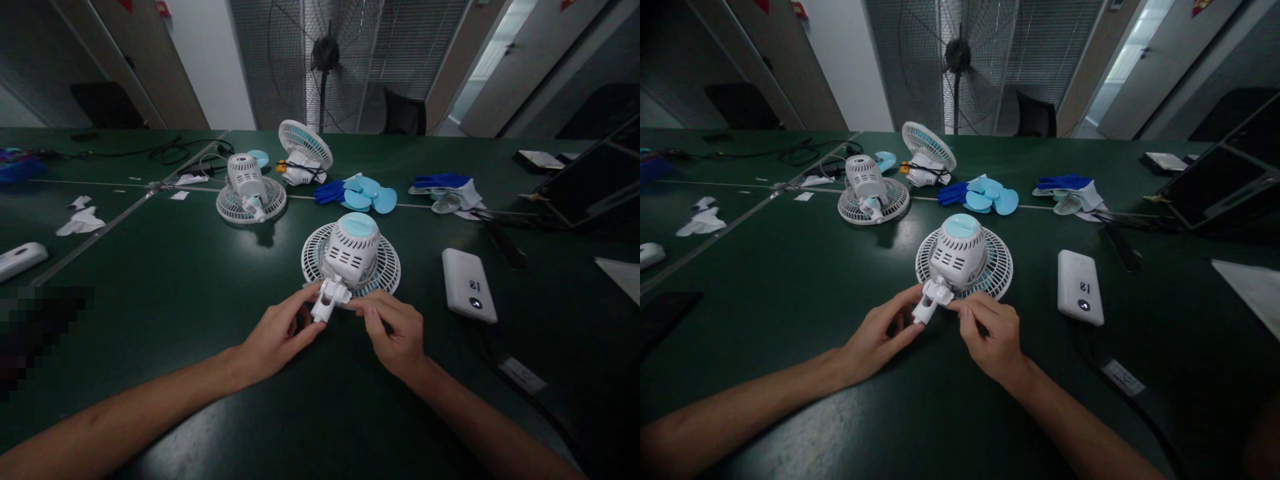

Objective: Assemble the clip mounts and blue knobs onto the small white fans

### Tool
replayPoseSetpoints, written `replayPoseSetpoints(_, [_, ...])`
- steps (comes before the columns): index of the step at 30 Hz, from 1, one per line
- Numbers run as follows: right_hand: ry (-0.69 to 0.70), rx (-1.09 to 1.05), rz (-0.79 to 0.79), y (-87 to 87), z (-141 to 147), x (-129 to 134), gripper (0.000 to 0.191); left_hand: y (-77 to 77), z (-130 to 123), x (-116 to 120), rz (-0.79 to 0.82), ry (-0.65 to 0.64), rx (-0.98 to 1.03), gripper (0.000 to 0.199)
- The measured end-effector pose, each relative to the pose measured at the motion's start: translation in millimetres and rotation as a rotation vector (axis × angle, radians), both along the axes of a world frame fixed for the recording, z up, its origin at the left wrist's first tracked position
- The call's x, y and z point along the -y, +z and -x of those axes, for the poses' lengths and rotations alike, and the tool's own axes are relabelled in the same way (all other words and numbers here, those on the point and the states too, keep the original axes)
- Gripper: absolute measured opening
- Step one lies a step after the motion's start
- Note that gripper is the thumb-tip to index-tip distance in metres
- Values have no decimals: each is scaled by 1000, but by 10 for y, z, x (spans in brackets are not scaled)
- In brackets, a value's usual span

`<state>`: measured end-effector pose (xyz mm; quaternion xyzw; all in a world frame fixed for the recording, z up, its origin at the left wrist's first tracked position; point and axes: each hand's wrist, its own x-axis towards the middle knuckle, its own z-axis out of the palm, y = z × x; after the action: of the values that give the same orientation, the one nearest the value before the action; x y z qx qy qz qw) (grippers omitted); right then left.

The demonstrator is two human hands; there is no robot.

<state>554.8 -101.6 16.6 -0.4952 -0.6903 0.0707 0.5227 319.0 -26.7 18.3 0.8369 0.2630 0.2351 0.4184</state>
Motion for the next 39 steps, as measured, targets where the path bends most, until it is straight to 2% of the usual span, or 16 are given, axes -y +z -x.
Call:
replayPoseSetpoints(4, [-16,-16,-22,11,-5,4,34,1,1,-5,6,-2,0,58])
replayPoseSetpoints(9, [-86,-45,57,4,4,-31,26,-3,11,-3,-7,-10,2,58])
replayPoseSetpoints(15, [32,-14,-1,-14,-17,-1,29,25,-3,-4,2,-10,11,57])
replayPoseSetpoints(21, [-86,-58,52,17,-1,-38,27,13,0,-4,5,-7,4,57])
replayPoseSetpoints(26, [31,1,-2,21,1,-9,30,-2,5,0,3,1,1,58])
replayPoseSetpoints(32, [-85,-61,56,13,-2,-24,28,-15,8,-2,11,-3,2,58])
replayPoseSetpoints(37, [39,-20,16,0,-7,-4,29,0,3,-7,-3,-7,9,58])
replayPoseSetpoints(39, [14,-32,5,-4,-9,-1,30,4,0,-5,-6,-2,10,58])
